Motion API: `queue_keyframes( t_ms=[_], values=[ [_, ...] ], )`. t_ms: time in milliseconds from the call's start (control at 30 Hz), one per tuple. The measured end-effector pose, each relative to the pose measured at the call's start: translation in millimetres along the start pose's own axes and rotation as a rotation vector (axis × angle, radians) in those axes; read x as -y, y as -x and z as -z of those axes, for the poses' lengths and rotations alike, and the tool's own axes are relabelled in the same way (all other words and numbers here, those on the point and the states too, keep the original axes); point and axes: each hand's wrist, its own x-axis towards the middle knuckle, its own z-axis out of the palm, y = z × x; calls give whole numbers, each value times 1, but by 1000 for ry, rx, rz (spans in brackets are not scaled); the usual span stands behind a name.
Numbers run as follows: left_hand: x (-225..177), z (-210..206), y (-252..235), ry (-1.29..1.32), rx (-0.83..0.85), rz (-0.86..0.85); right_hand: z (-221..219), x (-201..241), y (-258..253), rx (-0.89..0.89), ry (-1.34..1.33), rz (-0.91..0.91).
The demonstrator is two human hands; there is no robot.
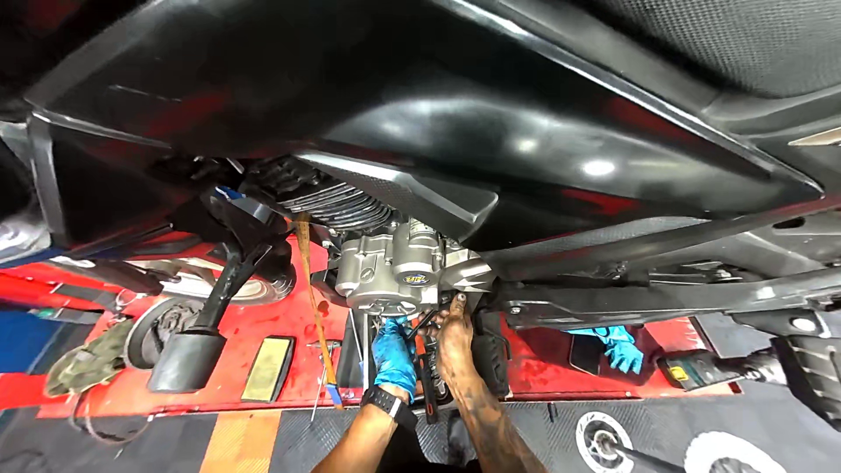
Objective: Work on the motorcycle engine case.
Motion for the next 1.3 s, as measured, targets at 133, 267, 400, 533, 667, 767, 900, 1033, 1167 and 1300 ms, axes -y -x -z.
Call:
queue_keyframes(
  t_ms=[133, 267, 400, 533, 667, 767, 900, 1033, 1167, 1300],
  values=[
    [1, -1, 2, -9, -42, 21, 4, -1, 1, 13, -12, -5],
    [-5, -2, 6, -44, -48, 8, -1, 1, 1, -18, -28, -15],
    [2, 6, -2, -40, 60, -5, 7, 8, 2, 43, -82, -111],
    [6, 31, -8, -27, 243, 36, 26, 33, 25, 81, 165, -151],
    [46, 64, -18, 4, 141, 48, 65, 52, 73, 75, 504, 206],
    [91, 82, -4, -100, 111, 49, 103, 50, 81, 105, 734, 459],
    [108, 63, 32, 8, 146, 35, 125, 39, 67, 97, 771, 528],
    [90, 14, 36, 253, 260, -46, 128, 36, 58, 101, 729, 556],
    [67, -35, 32, 425, 254, -108, 135, 31, 54, 146, 731, 644],
    [27, -52, 48, 276, 162, 133, 135, 29, 58, 156, 767, 698]
  ],
)
